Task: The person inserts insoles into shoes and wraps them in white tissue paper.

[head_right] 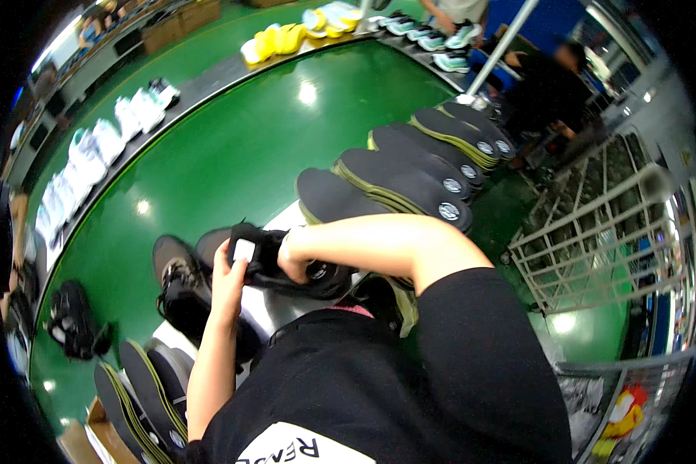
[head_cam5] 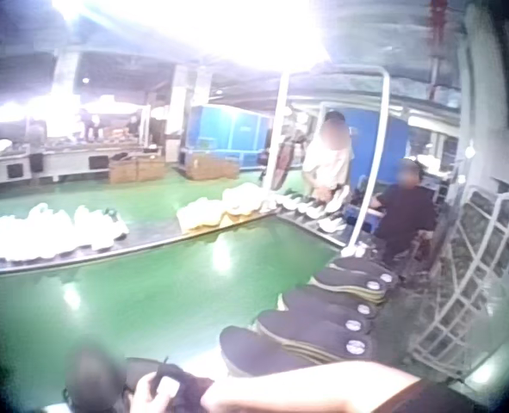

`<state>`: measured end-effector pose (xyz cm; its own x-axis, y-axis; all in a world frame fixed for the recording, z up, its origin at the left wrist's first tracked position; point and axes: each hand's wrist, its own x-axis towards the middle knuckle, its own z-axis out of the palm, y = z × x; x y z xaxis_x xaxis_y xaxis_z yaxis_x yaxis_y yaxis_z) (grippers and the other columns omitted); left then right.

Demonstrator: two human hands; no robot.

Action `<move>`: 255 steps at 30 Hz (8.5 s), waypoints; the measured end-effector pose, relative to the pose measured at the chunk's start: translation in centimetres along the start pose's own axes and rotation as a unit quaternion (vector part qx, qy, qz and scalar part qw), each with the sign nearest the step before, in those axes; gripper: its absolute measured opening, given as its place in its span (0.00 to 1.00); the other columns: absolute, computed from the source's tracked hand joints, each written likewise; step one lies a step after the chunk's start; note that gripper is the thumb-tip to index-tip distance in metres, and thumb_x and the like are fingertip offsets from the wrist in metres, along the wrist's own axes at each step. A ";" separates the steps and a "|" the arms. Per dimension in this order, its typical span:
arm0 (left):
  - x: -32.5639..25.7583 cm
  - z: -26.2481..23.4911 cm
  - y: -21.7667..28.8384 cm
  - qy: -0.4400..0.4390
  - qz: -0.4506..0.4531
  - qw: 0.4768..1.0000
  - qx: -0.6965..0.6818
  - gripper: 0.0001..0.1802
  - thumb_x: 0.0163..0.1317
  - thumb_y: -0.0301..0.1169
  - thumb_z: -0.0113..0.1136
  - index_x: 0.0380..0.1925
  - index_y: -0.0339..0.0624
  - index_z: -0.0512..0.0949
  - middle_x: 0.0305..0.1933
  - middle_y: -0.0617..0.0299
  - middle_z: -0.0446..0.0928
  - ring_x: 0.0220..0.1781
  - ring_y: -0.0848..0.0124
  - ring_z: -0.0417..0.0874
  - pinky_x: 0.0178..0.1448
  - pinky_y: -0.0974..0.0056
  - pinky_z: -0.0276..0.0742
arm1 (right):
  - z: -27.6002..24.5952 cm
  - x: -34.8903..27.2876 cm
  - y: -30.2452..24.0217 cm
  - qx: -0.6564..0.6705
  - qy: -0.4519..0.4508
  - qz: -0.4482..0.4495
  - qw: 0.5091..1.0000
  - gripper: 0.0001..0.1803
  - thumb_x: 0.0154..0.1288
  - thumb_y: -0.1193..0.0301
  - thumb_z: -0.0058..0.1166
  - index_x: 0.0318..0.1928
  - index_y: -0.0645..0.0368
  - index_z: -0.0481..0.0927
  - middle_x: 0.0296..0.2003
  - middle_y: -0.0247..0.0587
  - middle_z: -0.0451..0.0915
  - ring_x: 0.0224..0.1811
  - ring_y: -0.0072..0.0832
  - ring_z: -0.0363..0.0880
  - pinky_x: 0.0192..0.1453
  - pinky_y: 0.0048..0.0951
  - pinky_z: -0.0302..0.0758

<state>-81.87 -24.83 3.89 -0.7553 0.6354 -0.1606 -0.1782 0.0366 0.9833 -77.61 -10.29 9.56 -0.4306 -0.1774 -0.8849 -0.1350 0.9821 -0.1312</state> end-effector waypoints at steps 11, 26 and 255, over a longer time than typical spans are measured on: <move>-0.1 0.4 0.0 0.039 0.027 0.998 0.041 0.24 0.51 0.27 0.47 0.50 0.34 0.60 0.45 0.53 0.69 0.46 0.69 0.71 0.50 0.68 0.65 | 4.8 2.5 -1.0 -0.138 0.176 0.100 0.970 0.12 0.53 0.70 0.46 0.36 0.53 0.81 0.37 0.35 0.79 0.42 0.30 0.76 0.41 0.28 0.73; 0.0 0.4 -0.2 0.031 0.039 0.998 0.048 0.23 0.56 0.27 0.46 0.52 0.35 0.59 0.46 0.54 0.69 0.46 0.70 0.71 0.51 0.69 0.66 | 5.0 -2.5 -1.3 -0.079 -0.065 0.026 0.994 0.22 0.51 0.68 0.45 0.48 0.63 0.71 0.46 0.45 0.74 0.53 0.41 0.68 0.55 0.68 0.41; -0.1 -4.9 1.6 0.233 0.104 0.945 0.204 0.12 0.57 0.33 0.49 0.34 0.36 0.75 0.29 0.52 0.76 0.33 0.61 0.77 0.38 0.64 0.70 | -2.8 0.4 -1.3 0.150 0.619 -0.187 0.748 0.19 0.49 0.66 0.55 0.41 0.61 0.71 0.37 0.45 0.73 0.41 0.39 0.71 0.42 0.33 0.70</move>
<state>-85.19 -28.64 5.07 -0.9599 0.2564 0.1137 0.1916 0.3031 0.9335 -80.11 -11.85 10.64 -0.9346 -0.1830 0.3052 -0.3254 0.7865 -0.5249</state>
